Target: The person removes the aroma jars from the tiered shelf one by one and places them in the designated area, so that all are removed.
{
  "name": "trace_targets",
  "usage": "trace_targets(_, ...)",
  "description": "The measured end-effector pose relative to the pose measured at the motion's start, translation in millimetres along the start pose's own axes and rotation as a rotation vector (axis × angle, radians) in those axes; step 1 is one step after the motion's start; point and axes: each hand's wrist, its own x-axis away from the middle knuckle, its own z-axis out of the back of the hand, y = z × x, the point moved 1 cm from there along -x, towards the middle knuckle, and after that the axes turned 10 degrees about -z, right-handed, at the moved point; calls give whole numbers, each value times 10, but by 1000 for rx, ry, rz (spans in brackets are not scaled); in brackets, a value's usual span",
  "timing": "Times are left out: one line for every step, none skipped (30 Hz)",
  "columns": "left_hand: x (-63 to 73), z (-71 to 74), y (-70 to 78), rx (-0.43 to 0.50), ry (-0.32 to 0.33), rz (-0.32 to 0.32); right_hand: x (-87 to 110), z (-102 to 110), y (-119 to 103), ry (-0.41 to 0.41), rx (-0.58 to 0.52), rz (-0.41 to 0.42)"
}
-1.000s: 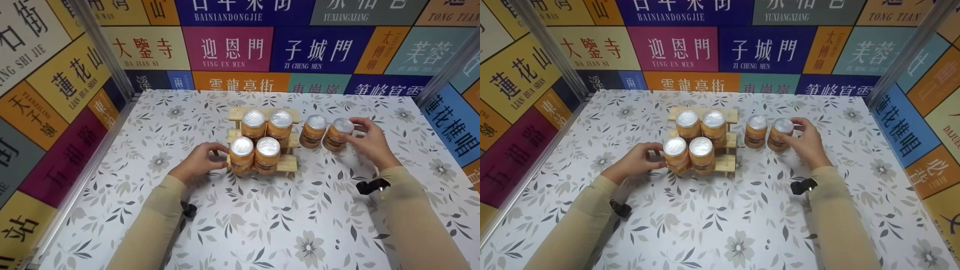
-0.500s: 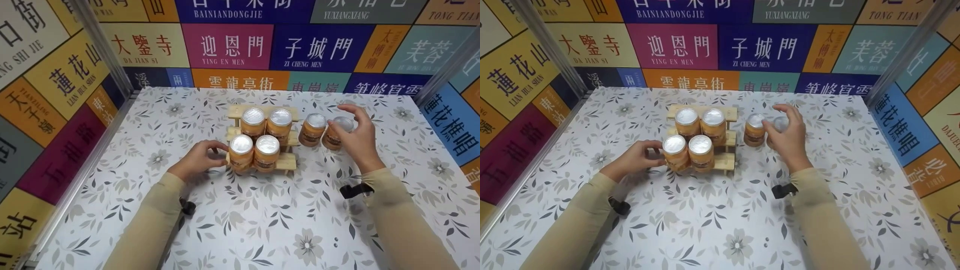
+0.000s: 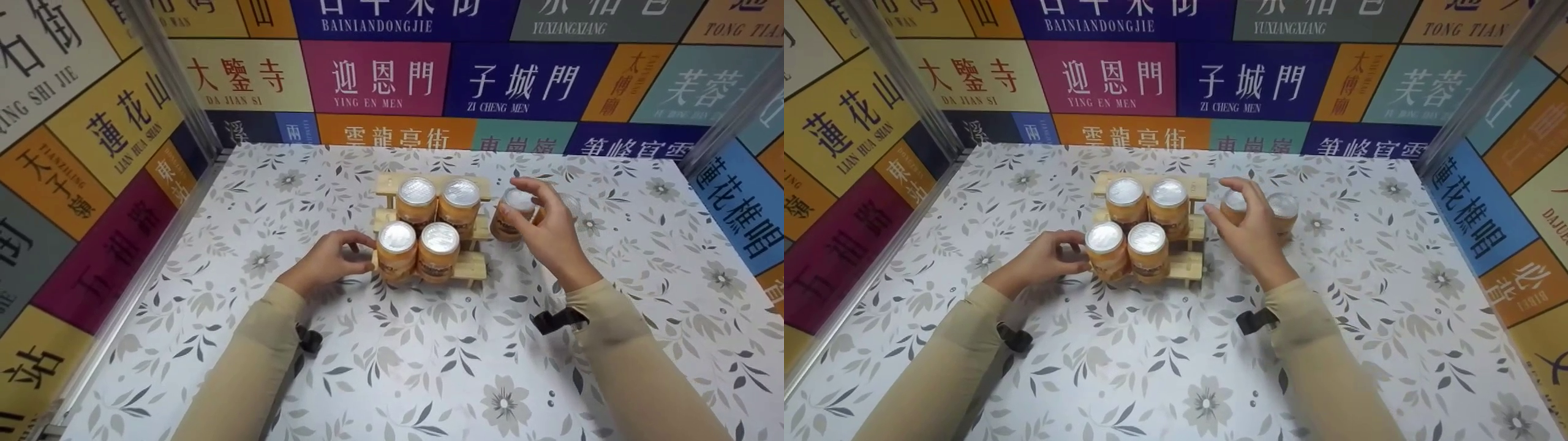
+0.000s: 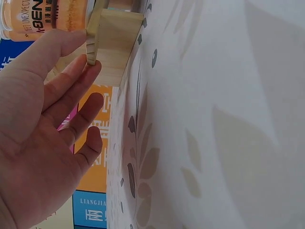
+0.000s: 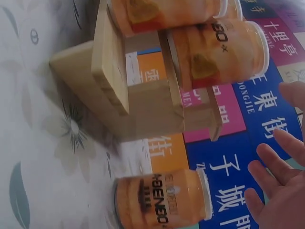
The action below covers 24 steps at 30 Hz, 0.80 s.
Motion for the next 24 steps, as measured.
trace_targets(0, -2, -2, -1, 2, -1, 5, -21, -4, -13, -7, 6)
trace_targets(0, -5, -3, -1, 3, -1, 9, -43, -8, -24, -12, 12)
trace_targets(0, -6, -3, -5, 4, -2, 13, -65, -14, -35, -14, 16)
trace_targets(-1, -7, -2, -9, 4, -2, 18, -86, -23, -46, -19, 18)
trace_targets(-1, -7, 1, -13, 4, -3, 20, -106, -30, -58, -25, 20)
trace_targets(-1, -7, 5, -16, 3, -5, 22, -126, -37, -69, -31, 17)
trace_targets(-2, -5, 10, -16, 1, -6, 20, -145, -41, -80, -37, 17)
trace_targets(-4, -4, 16, -17, 0, -8, 21, -165, -49, -93, -50, 13)
trace_targets(-5, -3, 21, -18, -2, -10, 21, -183, -57, -105, -61, 11)
trace_targets(-7, -1, 27, -18, -3, -11, 21, -200, -68, -115, -71, 11)
trace_targets(-9, 0, 32, -20, -5, -14, 19, -217, -72, -125, -80, 13)
trace_targets(-10, 2, 34, -21, -7, -17, 18, -235, -77, -135, -86, 15)
trace_targets(-11, 3, 35, -25, -8, -19, 18, -253, -86, -144, -95, 19)
trace_targets(-13, 2, 34, -31, -9, -23, 19, -272, -95, -150, -103, 20)
trace_targets(-14, 2, 32, -34, -10, -25, 20, -290, -101, -155, -106, 23)
trace_targets(-14, 1, 28, -38, -10, -31, 19, -309, -108, -156, -104, 30)
trace_targets(-14, 0, 22, -42, -11, -37, 16, -328, -113, -157, -103, 36)
trace_targets(-14, -2, 18, -43, -9, -39, 14, -348, -124, -159, -104, 40)
trace_targets(-13, -3, 13, -45, -8, -42, 10, -367, -134, -157, -108, 46)
trace_targets(-12, -3, 9, -45, -7, -44, 5, -385, -144, -153, -110, 49)
trace_targets(-11, -2, 7, -45, -6, -46, 0, -400, -153, -150, -107, 50)
trace_targets(-10, -1, 6, -45, -5, -45, -8, -415, -163, -143, -104, 51)
trace_targets(-8, 1, 7, -43, -5, -43, -15, -428, -173, -139, -109, 46)
trace_targets(-8, 3, 9, -40, -5, -39, -21, -439, -180, -135, -116, 40)
